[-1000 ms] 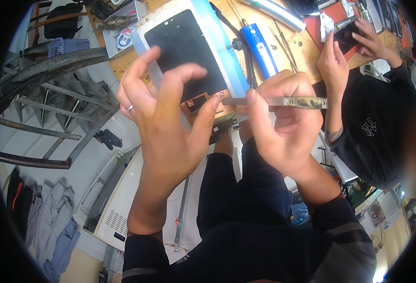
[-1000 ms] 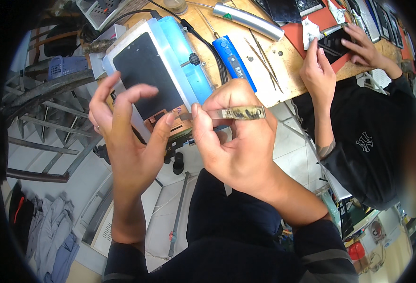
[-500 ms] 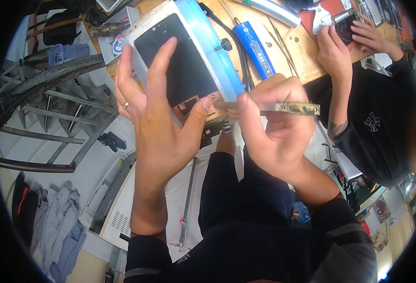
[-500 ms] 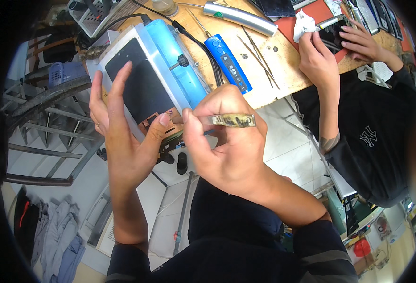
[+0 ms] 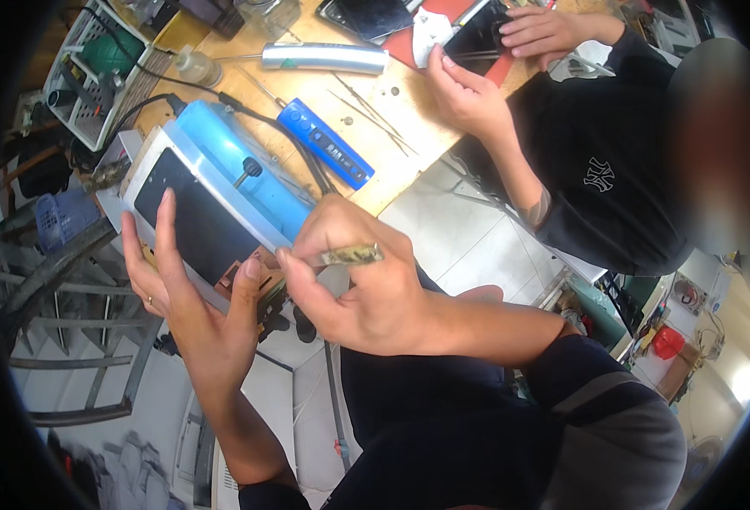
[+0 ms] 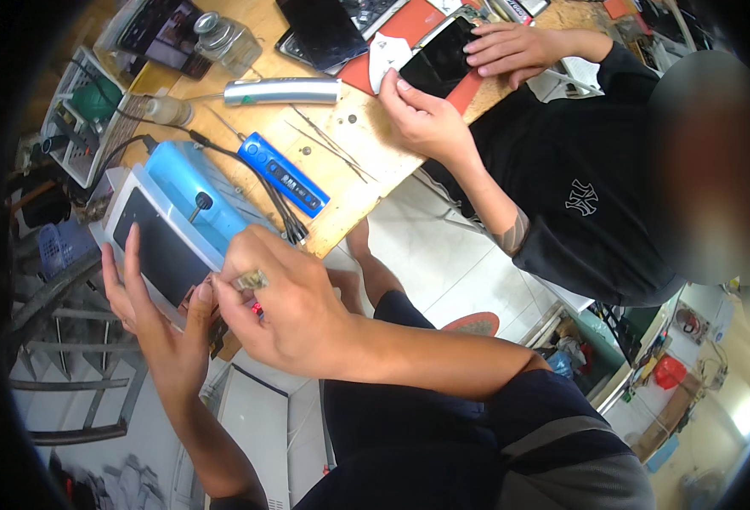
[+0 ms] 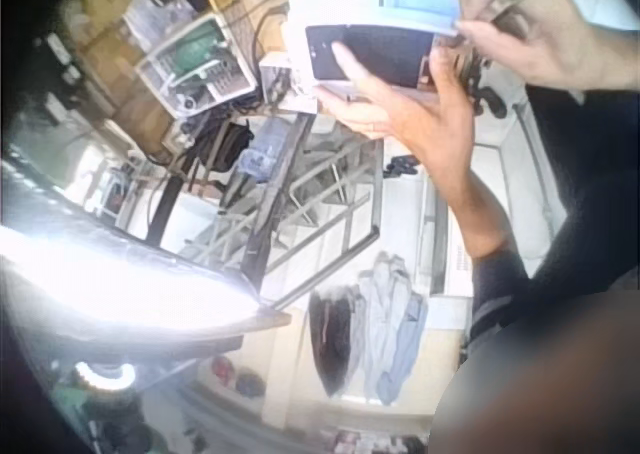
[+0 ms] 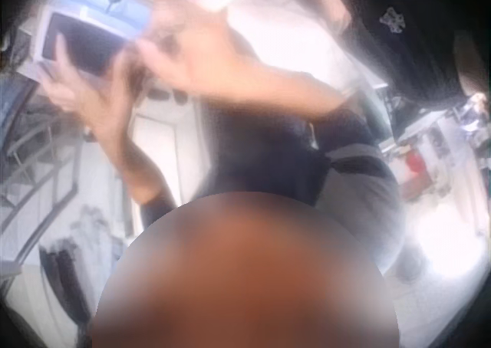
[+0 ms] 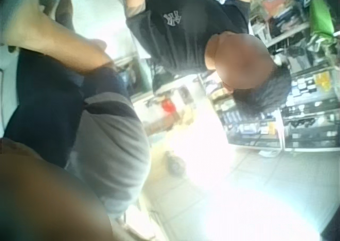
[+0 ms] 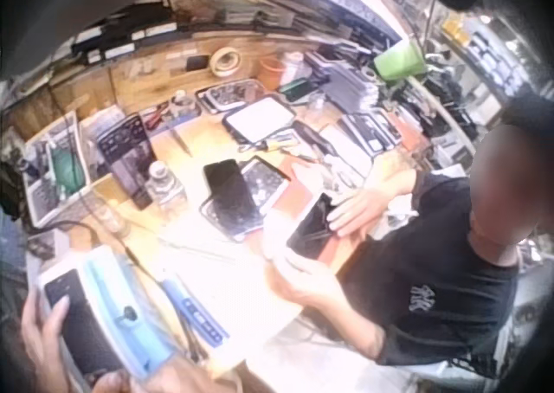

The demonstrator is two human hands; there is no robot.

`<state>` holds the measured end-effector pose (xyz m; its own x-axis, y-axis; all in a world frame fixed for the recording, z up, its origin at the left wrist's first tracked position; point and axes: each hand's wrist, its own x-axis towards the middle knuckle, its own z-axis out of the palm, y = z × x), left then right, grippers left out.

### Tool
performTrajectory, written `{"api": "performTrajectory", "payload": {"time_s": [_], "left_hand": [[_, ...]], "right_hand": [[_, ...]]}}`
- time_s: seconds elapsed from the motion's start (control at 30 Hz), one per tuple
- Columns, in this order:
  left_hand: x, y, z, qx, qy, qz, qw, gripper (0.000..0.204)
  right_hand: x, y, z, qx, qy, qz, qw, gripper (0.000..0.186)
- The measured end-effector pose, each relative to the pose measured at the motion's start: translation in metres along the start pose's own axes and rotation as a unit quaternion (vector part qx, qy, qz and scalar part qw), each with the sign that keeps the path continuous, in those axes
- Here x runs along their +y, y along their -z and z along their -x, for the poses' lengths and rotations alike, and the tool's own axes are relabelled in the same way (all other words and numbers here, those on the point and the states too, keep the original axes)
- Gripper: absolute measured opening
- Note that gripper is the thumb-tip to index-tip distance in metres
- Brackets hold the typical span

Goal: The person uses a metal spudger and tweezers to pry and lift a ribbon cable and small components from the bottom edge of a smartphone screen assembly held in a blue clamp. The person repeatedly adjusts the cable and repositions the phone while working on the internal connectors.

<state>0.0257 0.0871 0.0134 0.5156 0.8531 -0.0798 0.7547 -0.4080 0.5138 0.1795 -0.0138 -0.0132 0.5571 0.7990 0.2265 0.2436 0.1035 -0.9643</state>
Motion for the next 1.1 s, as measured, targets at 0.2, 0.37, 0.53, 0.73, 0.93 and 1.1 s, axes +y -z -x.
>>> {"api": "performTrajectory", "payload": {"time_s": [0.2, 0.37, 0.53, 0.73, 0.93, 1.1], "left_hand": [[-0.007, 0.003, 0.001, -0.012, -0.006, -0.005, 1.000, 0.100], [-0.009, 0.002, 0.000, -0.014, -0.008, 0.002, 1.000, 0.102], [-0.008, 0.003, -0.001, -0.019, -0.004, -0.009, 1.000, 0.103], [-0.008, 0.004, -0.001, -0.025, 0.004, -0.020, 0.999, 0.101], [-0.011, 0.003, 0.000, -0.023, 0.004, -0.008, 1.000, 0.101], [-0.009, 0.005, -0.002, -0.027, 0.002, -0.014, 1.000, 0.101]], "right_hand": [[-0.002, -0.004, 0.002, 0.007, 0.000, 0.016, 1.000, 0.016], [0.000, -0.004, 0.003, 0.002, -0.006, 0.004, 1.000, 0.015], [-0.001, 0.001, 0.004, -0.019, -0.060, -0.017, 0.998, 0.019], [0.006, -0.002, 0.003, -0.007, -0.088, -0.081, 0.993, 0.017], [0.006, 0.003, 0.000, -0.041, -0.169, -0.104, 0.979, 0.013], [0.009, 0.005, -0.002, -0.066, -0.218, -0.144, 0.963, 0.010]]}}
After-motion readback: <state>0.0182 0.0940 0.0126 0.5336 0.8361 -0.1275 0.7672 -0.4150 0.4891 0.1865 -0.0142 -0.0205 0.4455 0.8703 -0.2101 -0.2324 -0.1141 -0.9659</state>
